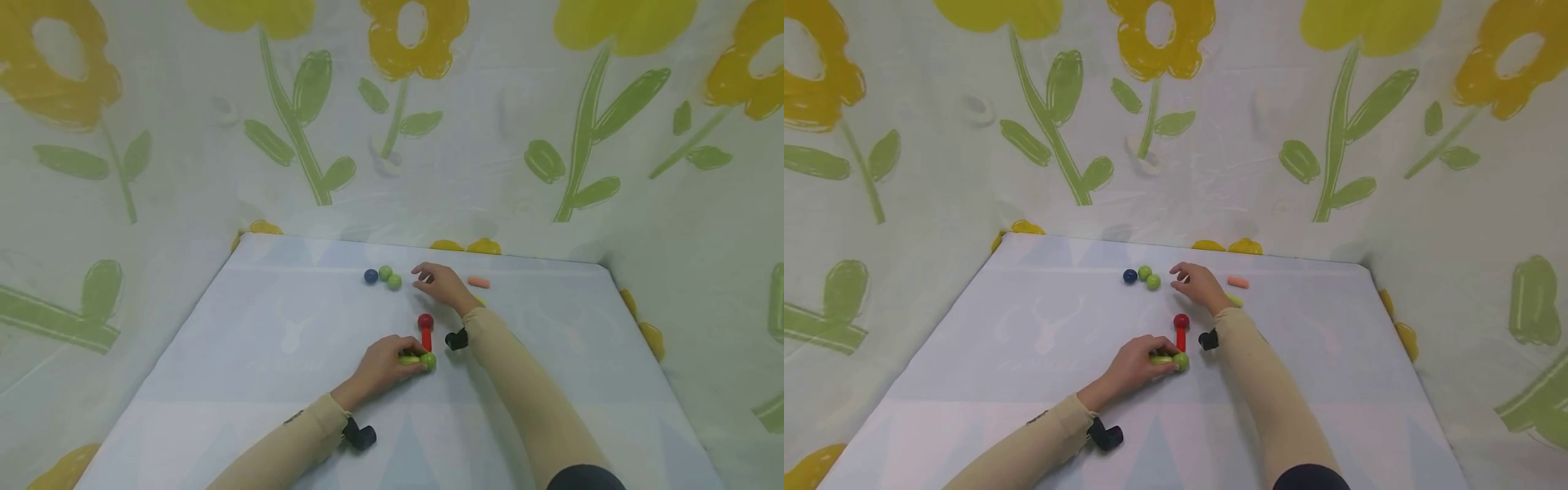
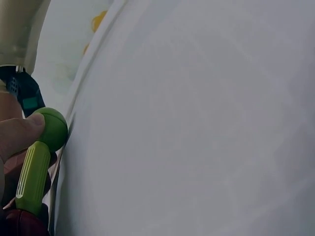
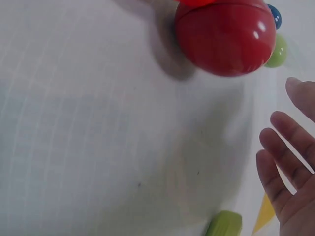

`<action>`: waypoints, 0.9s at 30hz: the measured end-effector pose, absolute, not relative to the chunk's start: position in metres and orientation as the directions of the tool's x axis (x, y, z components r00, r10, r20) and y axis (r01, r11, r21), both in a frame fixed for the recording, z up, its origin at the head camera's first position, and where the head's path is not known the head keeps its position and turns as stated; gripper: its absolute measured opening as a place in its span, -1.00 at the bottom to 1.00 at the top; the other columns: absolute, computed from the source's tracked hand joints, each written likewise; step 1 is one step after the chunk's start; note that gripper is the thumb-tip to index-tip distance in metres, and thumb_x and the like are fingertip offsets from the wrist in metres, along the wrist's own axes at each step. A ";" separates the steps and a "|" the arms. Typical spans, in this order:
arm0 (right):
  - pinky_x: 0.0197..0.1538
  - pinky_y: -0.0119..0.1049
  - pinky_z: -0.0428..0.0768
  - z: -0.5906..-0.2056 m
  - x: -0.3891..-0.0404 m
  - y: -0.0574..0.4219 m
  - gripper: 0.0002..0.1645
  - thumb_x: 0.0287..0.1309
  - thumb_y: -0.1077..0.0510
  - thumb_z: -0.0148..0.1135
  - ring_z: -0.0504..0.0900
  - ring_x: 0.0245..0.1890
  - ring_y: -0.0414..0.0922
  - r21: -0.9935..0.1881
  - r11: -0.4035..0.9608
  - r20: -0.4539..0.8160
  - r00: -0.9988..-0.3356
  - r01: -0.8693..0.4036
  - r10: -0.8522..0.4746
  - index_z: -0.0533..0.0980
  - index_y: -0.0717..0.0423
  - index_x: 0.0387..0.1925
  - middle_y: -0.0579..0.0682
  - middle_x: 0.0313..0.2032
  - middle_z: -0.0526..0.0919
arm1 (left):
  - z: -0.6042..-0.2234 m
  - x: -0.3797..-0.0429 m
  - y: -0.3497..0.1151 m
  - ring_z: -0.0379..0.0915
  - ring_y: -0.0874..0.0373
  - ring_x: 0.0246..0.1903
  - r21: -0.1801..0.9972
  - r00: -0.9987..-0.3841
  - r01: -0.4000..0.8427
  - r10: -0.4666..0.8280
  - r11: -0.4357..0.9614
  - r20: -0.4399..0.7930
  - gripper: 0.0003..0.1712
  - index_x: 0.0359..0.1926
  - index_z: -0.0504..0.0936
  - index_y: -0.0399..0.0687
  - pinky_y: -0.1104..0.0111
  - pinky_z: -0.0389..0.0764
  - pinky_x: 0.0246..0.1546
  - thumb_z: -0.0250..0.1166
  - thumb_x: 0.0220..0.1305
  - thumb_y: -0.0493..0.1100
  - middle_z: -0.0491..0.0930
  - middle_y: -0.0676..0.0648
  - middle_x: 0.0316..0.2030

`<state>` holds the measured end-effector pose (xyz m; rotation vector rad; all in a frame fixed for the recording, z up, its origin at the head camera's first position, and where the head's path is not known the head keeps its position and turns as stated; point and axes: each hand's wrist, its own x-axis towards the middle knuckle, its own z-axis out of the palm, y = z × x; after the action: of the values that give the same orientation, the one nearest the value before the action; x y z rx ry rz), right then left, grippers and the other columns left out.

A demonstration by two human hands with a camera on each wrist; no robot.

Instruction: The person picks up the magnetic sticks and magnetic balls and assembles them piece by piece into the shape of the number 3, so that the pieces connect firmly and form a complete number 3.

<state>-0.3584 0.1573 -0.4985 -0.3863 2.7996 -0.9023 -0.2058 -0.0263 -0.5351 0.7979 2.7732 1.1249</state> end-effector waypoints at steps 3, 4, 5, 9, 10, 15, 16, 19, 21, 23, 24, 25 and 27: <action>0.03 -0.15 0.59 -0.499 -0.358 0.164 -0.64 0.29 -0.06 0.23 0.57 0.00 -0.08 -0.584 0.792 -0.100 -0.953 -0.177 -0.287 0.53 -0.20 0.11 -0.08 -0.03 0.64 | -0.534 -0.206 -0.025 0.41 0.36 -0.31 0.661 -0.870 0.437 0.473 0.610 0.139 -0.76 -0.13 0.68 0.35 0.46 0.47 -0.21 0.40 0.16 0.14 0.65 0.28 -0.25; 0.03 -0.15 0.59 -0.499 -0.358 0.167 -0.64 0.29 -0.06 0.23 0.56 0.00 -0.08 -0.581 0.795 -0.103 -0.953 -0.175 -0.286 0.53 -0.19 0.11 -0.08 -0.03 0.63 | -0.534 -0.206 -0.025 0.41 0.36 -0.30 0.663 -0.872 0.432 0.471 0.612 0.132 -0.76 -0.13 0.68 0.35 0.46 0.47 -0.20 0.40 0.17 0.14 0.64 0.28 -0.25; 0.03 -0.15 0.60 -0.498 -0.358 0.170 -0.64 0.29 -0.06 0.23 0.56 0.00 -0.08 -0.578 0.797 -0.105 -0.953 -0.174 -0.284 0.53 -0.19 0.11 -0.08 -0.03 0.64 | -0.534 -0.206 -0.025 0.41 0.36 -0.30 0.663 -0.874 0.427 0.470 0.615 0.127 -0.76 -0.13 0.68 0.35 0.46 0.47 -0.19 0.40 0.17 0.14 0.64 0.28 -0.25; 0.03 -0.14 0.59 -0.495 -0.356 0.184 -0.64 0.30 -0.06 0.23 0.56 0.00 -0.07 -0.565 0.808 -0.109 -0.954 -0.170 -0.278 0.53 -0.18 0.10 -0.08 -0.03 0.64 | -0.535 -0.206 -0.025 0.41 0.36 -0.30 0.665 -0.877 0.416 0.468 0.621 0.112 -0.75 -0.12 0.68 0.35 0.46 0.47 -0.18 0.40 0.17 0.15 0.64 0.28 -0.26; 0.03 -0.14 0.59 -0.494 -0.355 0.187 -0.65 0.30 -0.06 0.23 0.56 0.00 -0.07 -0.561 0.810 -0.107 -0.955 -0.172 -0.277 0.53 -0.17 0.09 -0.07 -0.03 0.65 | -0.535 -0.206 -0.025 0.41 0.36 -0.30 0.665 -0.877 0.415 0.467 0.622 0.110 -0.75 -0.12 0.68 0.35 0.46 0.47 -0.18 0.40 0.17 0.15 0.63 0.29 -0.26; 0.08 -0.10 0.54 -0.489 -0.351 0.201 -0.64 0.30 -0.03 0.22 0.57 0.00 -0.05 -0.544 0.818 -0.086 -0.957 -0.188 -0.277 0.55 -0.11 0.10 -0.04 -0.03 0.67 | -0.536 -0.206 -0.025 0.41 0.37 -0.32 0.662 -0.875 0.426 0.466 0.617 0.129 -0.76 -0.14 0.68 0.34 0.46 0.47 -0.20 0.40 0.16 0.15 0.64 0.29 -0.28; 0.09 -0.09 0.53 -0.488 -0.349 0.204 -0.64 0.30 -0.02 0.23 0.57 0.00 -0.04 -0.542 0.819 -0.084 -0.957 -0.189 -0.277 0.55 -0.10 0.10 -0.03 -0.03 0.67 | -0.536 -0.206 -0.025 0.41 0.37 -0.32 0.661 -0.875 0.427 0.466 0.617 0.131 -0.76 -0.14 0.68 0.35 0.46 0.47 -0.21 0.40 0.16 0.15 0.64 0.29 -0.29; 0.07 -0.11 0.56 -0.489 -0.346 0.211 -0.63 0.29 -0.01 0.24 0.57 -0.02 -0.05 -0.538 0.824 -0.091 -0.958 -0.181 -0.270 0.55 -0.09 0.11 -0.04 -0.04 0.66 | -0.536 -0.206 -0.025 0.40 0.37 -0.33 0.661 -0.875 0.430 0.466 0.615 0.135 -0.77 -0.14 0.68 0.36 0.47 0.45 -0.22 0.40 0.16 0.15 0.63 0.30 -0.29; 0.04 -0.14 0.57 -0.490 -0.344 0.216 -0.64 0.29 -0.01 0.24 0.56 -0.04 -0.05 -0.535 0.825 -0.093 -0.958 -0.181 -0.271 0.56 -0.09 0.10 -0.04 -0.06 0.66 | -0.536 -0.205 -0.025 0.40 0.37 -0.33 0.661 -0.875 0.429 0.465 0.615 0.136 -0.77 -0.15 0.68 0.36 0.47 0.45 -0.22 0.40 0.16 0.15 0.63 0.29 -0.29; 0.00 -0.16 0.58 -0.491 -0.342 0.221 -0.65 0.28 0.00 0.25 0.57 -0.06 -0.06 -0.528 0.827 -0.087 -0.957 -0.192 -0.278 0.56 -0.08 0.09 -0.04 -0.08 0.67 | -0.535 -0.205 -0.025 0.40 0.37 -0.33 0.661 -0.875 0.431 0.464 0.614 0.139 -0.77 -0.15 0.68 0.37 0.47 0.45 -0.22 0.40 0.16 0.15 0.64 0.29 -0.29; -0.01 -0.16 0.58 -0.491 -0.340 0.223 -0.65 0.29 0.00 0.25 0.57 -0.06 -0.06 -0.525 0.828 -0.084 -0.956 -0.197 -0.281 0.56 -0.08 0.08 -0.04 -0.09 0.67 | -0.536 -0.205 -0.025 0.40 0.37 -0.33 0.663 -0.875 0.430 0.464 0.612 0.139 -0.78 -0.15 0.68 0.37 0.47 0.45 -0.22 0.40 0.16 0.15 0.64 0.29 -0.29; -0.03 -0.17 0.58 -0.491 -0.338 0.226 -0.65 0.29 0.00 0.24 0.57 -0.06 -0.06 -0.522 0.828 -0.083 -0.955 -0.203 -0.286 0.56 -0.08 0.08 -0.03 -0.09 0.67 | -0.535 -0.205 -0.025 0.40 0.37 -0.33 0.665 -0.875 0.429 0.463 0.612 0.138 -0.78 -0.16 0.68 0.37 0.47 0.45 -0.22 0.40 0.16 0.15 0.64 0.29 -0.29; -0.07 -0.20 0.58 -0.489 -0.334 0.230 -0.65 0.28 0.00 0.25 0.56 -0.08 -0.07 -0.522 0.828 -0.084 -0.953 -0.205 -0.290 0.57 -0.07 0.08 -0.04 -0.11 0.67 | -0.535 -0.205 -0.024 0.40 0.36 -0.33 0.668 -0.877 0.424 0.462 0.612 0.133 -0.78 -0.16 0.68 0.37 0.47 0.45 -0.23 0.40 0.16 0.15 0.63 0.29 -0.29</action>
<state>-0.3340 0.2298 -0.4892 -0.3887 2.8487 -0.7875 -0.2045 -0.0245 -0.5355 0.7625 2.7727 1.1279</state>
